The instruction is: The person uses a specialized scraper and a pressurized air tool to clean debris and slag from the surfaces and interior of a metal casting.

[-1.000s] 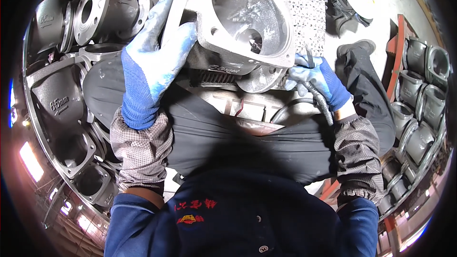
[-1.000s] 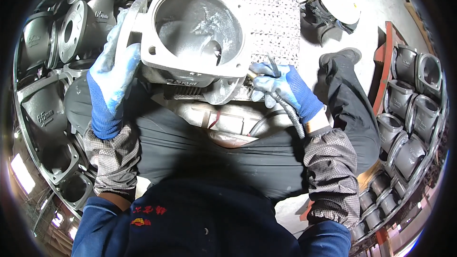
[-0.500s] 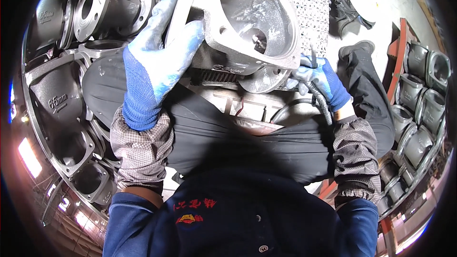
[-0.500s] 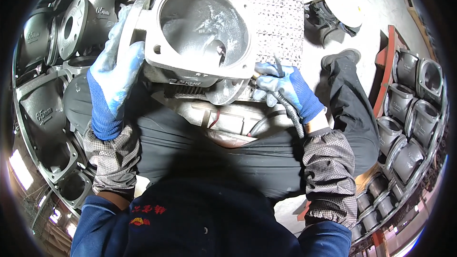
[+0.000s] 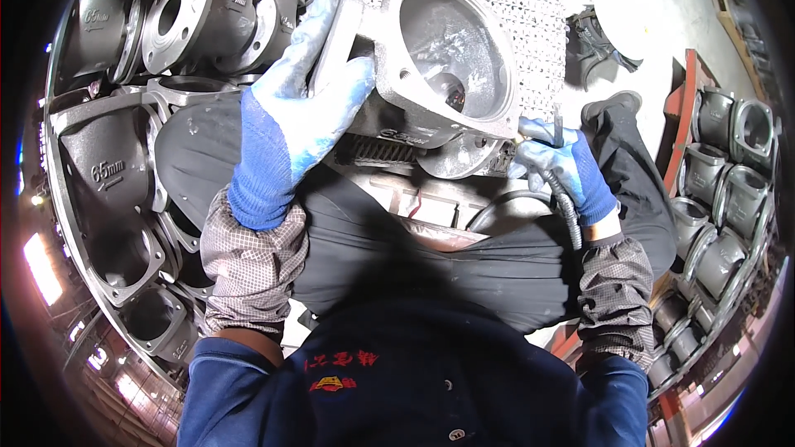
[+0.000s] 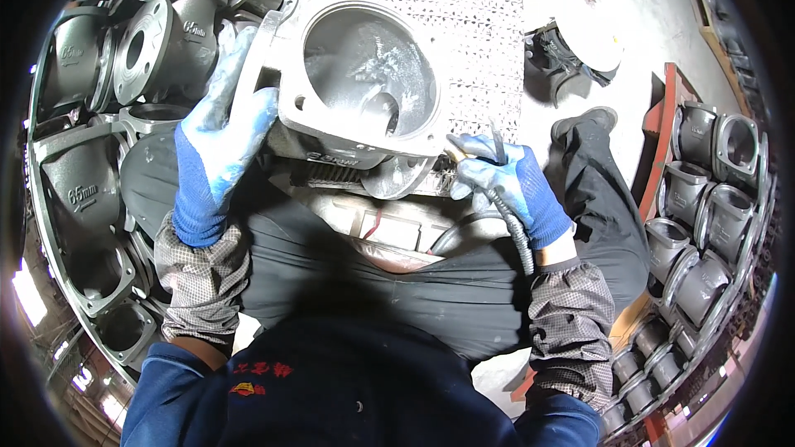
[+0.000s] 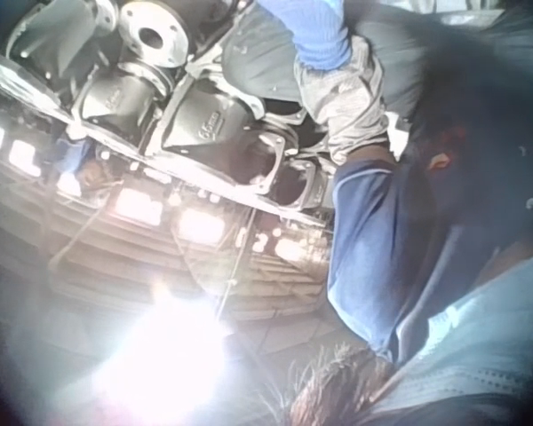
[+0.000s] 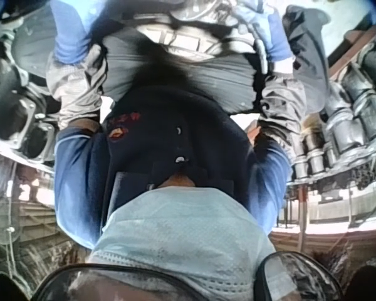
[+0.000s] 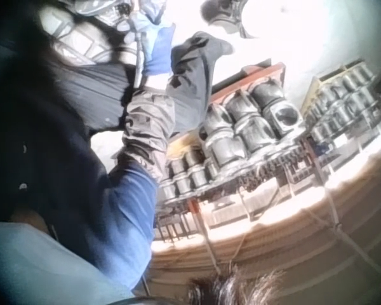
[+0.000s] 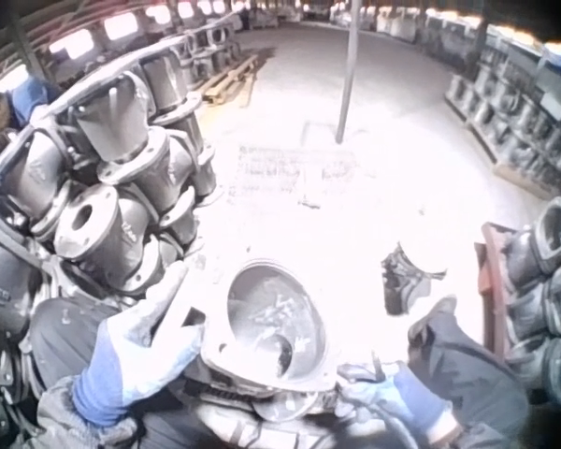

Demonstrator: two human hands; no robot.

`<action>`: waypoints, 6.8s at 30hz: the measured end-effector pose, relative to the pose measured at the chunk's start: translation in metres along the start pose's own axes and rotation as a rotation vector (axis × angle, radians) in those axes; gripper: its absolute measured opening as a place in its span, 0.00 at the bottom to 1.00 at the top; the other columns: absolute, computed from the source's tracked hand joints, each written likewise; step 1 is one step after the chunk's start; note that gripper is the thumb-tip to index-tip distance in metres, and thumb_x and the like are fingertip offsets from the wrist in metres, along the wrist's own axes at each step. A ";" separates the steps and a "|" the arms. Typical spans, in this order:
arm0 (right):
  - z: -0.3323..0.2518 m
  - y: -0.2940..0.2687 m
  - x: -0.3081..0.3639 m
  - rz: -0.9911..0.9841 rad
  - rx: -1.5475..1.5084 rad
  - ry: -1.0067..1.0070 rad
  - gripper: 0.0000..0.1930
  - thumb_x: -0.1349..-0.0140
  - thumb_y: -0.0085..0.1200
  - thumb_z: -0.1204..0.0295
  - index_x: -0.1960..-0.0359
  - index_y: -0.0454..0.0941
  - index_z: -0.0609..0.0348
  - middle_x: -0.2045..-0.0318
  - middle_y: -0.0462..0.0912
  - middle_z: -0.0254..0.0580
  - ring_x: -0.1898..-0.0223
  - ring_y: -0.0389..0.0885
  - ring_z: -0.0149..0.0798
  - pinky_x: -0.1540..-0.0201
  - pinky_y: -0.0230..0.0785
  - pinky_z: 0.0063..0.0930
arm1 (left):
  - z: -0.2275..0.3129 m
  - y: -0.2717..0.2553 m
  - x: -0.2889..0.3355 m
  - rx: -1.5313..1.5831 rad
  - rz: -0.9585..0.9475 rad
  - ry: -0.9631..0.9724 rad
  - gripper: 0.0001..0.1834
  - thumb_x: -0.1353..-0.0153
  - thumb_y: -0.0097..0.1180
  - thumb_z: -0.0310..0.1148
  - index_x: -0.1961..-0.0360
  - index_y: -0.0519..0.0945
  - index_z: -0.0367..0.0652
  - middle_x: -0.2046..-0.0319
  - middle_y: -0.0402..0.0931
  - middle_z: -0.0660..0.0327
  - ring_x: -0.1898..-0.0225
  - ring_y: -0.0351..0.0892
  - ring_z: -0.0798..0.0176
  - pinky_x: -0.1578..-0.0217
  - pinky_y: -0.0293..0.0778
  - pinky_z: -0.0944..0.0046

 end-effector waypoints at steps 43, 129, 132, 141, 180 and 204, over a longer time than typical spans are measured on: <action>0.019 -0.120 0.010 0.742 -0.142 -0.240 0.20 0.39 0.42 0.79 0.44 0.66 0.66 0.69 0.79 0.43 0.80 0.74 0.26 0.80 0.65 0.16 | 0.015 0.000 -0.002 -0.165 -0.045 0.237 0.20 0.35 0.37 0.28 0.43 0.67 0.33 0.72 0.71 0.58 0.77 0.67 0.66 0.73 0.64 0.70; -0.156 0.030 -0.082 0.075 1.824 -0.820 0.11 0.51 0.53 0.78 0.66 0.81 0.49 0.75 0.81 0.42 0.72 0.82 0.44 0.68 0.76 0.35 | 0.006 -0.005 -0.007 -0.272 -0.058 0.415 0.12 0.44 0.51 0.20 0.57 0.74 0.35 0.60 0.78 0.49 0.66 0.79 0.57 0.63 0.74 0.65; -0.161 0.035 -0.082 0.055 1.866 -0.738 0.13 0.52 0.53 0.79 0.64 0.81 0.49 0.74 0.81 0.44 0.70 0.82 0.45 0.66 0.77 0.36 | 0.011 -0.003 -0.011 -0.112 -0.069 0.285 0.11 0.40 0.49 0.23 0.57 0.74 0.32 0.55 0.76 0.49 0.62 0.79 0.61 0.60 0.73 0.67; -0.160 0.034 -0.080 0.021 1.914 -0.599 0.10 0.52 0.53 0.79 0.69 0.82 0.49 0.77 0.81 0.42 0.72 0.82 0.43 0.69 0.76 0.35 | 0.005 -0.002 -0.011 -0.146 -0.093 0.249 0.13 0.38 0.47 0.26 0.55 0.74 0.29 0.54 0.77 0.50 0.62 0.77 0.63 0.60 0.72 0.67; -0.112 0.086 0.033 0.240 -0.059 -0.942 0.18 0.39 0.49 0.74 0.47 0.68 0.66 0.66 0.80 0.48 0.72 0.79 0.36 0.67 0.71 0.24 | 0.005 0.004 -0.012 -0.287 0.020 0.506 0.20 0.42 0.48 0.19 0.47 0.68 0.38 0.61 0.78 0.47 0.71 0.80 0.58 0.70 0.75 0.66; -0.101 -0.010 -0.068 0.580 1.181 -0.517 0.16 0.43 0.53 0.64 0.51 0.77 0.41 0.60 0.81 0.39 0.61 0.81 0.41 0.59 0.74 0.31 | 0.016 0.014 -0.021 -0.321 -0.024 0.594 0.19 0.46 0.51 0.19 0.50 0.72 0.40 0.50 0.73 0.44 0.53 0.78 0.47 0.56 0.76 0.62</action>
Point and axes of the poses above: each hand's wrist, its own x-axis away from the middle knuckle, its own y-axis out of the palm, z = x × y, the point moved 5 cm from there along -x, towards the middle knuckle
